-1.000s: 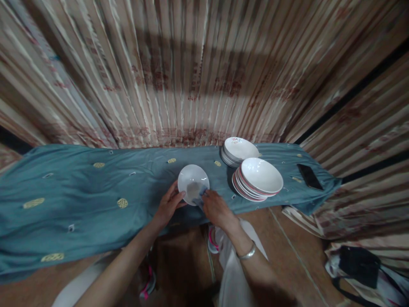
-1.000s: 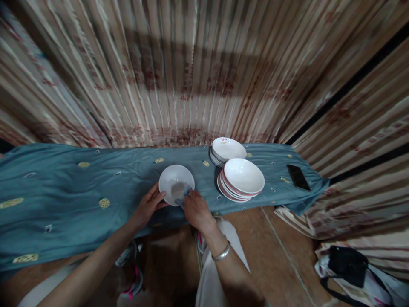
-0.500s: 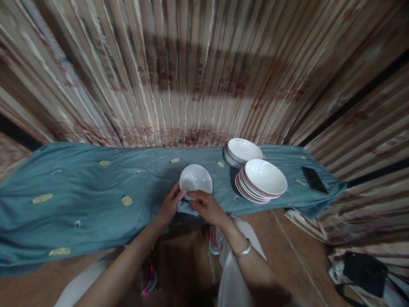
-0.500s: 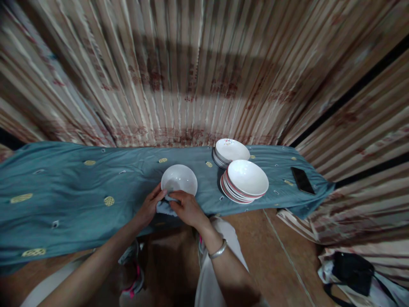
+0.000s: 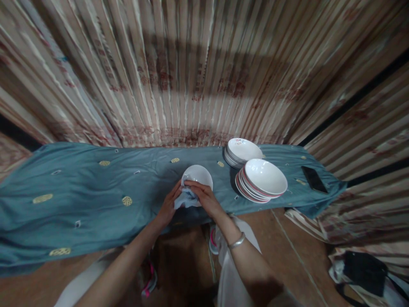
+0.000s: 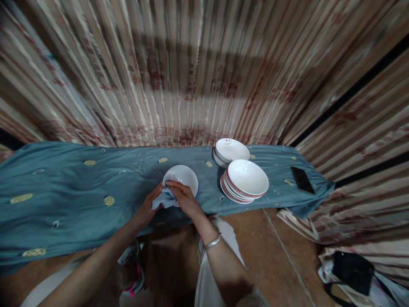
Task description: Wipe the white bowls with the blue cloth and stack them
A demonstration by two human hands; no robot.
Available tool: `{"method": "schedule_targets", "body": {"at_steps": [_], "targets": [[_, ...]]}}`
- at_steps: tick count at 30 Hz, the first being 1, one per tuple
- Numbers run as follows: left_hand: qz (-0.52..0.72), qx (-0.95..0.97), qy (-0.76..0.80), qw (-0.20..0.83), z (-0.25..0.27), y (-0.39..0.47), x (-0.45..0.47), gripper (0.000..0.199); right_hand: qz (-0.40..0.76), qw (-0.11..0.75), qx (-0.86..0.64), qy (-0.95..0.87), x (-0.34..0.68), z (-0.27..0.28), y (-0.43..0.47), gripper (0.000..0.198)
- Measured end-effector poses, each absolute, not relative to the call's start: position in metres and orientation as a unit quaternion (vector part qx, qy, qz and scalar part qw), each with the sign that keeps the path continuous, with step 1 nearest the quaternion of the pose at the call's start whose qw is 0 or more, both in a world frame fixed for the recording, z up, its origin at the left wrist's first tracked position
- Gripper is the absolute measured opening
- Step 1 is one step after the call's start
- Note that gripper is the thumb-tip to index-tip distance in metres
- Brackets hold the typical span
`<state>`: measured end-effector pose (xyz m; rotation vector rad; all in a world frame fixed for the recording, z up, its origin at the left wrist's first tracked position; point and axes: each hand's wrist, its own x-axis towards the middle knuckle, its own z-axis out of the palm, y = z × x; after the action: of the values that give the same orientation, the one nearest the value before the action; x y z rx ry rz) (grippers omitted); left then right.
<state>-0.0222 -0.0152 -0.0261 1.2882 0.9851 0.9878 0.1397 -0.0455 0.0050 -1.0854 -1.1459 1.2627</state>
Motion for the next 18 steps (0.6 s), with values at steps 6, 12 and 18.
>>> {"method": "schedule_targets", "body": {"at_steps": [6, 12, 18], "targets": [[0.408, 0.496, 0.431, 0.634, -0.023, -0.021, -0.016, 0.069, 0.546, 0.586, -0.444, -0.402, 0.137, 0.002, -0.036, 0.030], [0.400, 0.474, 0.420, 0.663, -0.012, -0.025, -0.009, 0.064, 0.553, 0.639, -0.431, -0.315, 0.143, 0.000, -0.022, 0.049], [0.415, 0.496, 0.428, 0.631, -0.014, -0.026, -0.012, 0.071, 0.525, 0.562, -0.468, -0.435, 0.138, -0.008, -0.035, 0.051]]}}
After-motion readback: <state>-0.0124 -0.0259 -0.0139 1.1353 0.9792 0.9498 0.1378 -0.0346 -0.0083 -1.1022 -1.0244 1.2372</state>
